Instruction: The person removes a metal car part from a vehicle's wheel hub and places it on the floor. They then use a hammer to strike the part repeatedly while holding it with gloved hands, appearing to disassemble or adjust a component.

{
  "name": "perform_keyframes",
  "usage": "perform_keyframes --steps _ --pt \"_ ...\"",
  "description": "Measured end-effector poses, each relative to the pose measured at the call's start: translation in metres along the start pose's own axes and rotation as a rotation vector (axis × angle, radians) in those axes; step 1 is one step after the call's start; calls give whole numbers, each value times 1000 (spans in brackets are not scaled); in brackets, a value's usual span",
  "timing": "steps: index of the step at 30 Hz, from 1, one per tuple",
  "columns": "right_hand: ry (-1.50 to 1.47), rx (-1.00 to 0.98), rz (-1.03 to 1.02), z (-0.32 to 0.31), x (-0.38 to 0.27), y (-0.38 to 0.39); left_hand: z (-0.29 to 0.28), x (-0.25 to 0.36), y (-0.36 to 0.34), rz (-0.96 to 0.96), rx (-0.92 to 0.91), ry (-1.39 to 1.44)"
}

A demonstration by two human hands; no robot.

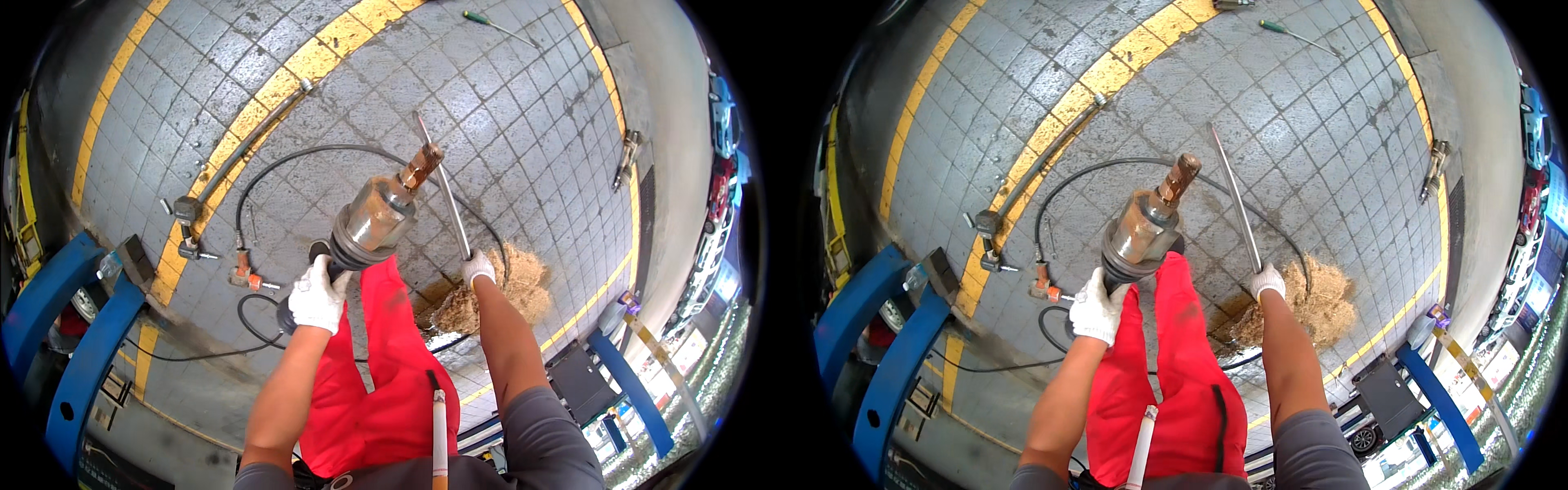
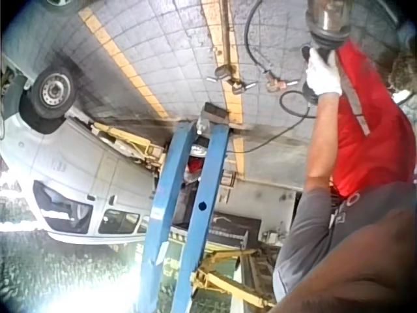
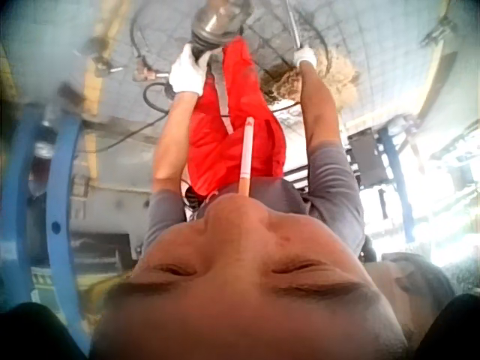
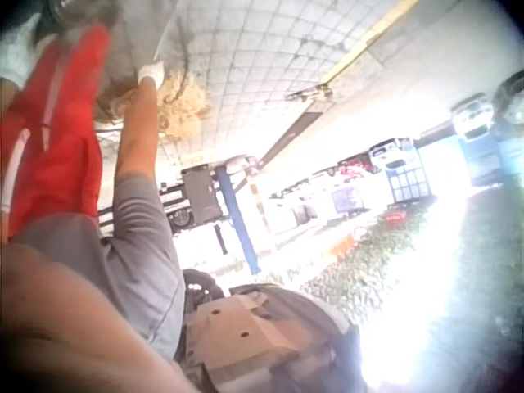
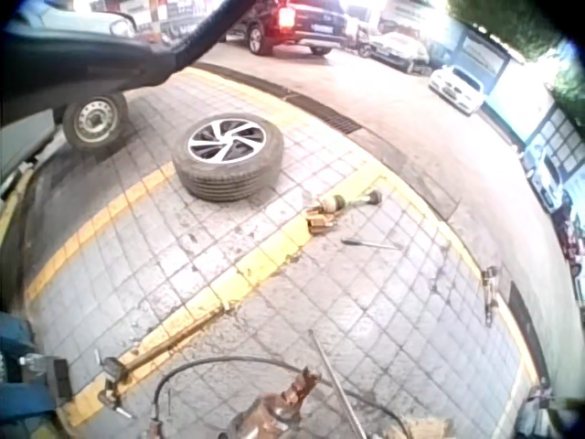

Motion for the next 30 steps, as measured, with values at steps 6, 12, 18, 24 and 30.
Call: perform_keyframes --steps 6,12,18,24,30 --pt "-785 -114 -360 -70 -69 78 3 -12 10 104 -34 -153" --pt "-495 322 -668 -170 -158 211 10 -13 30 118 -192 -220" --pt "-186 233 -659 -163 -153 232 4 -33 57 77 -376 -90" --pt "-301 44 -871 -127 -139 258 8 -77 87 30 -482 -32" --pt "-331 -99 -853 -135 -138 317 -14 -91 106 58 -460 -7"
Point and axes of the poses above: each hand's wrist, its own y-axis away from the middle knuckle, its own z-axis out of the palm, x = y × z, the point moved 5 cm from there along -y, towards the middle knuckle, and after that the axes turned 10 degrees about z, right-handed, at the moved point
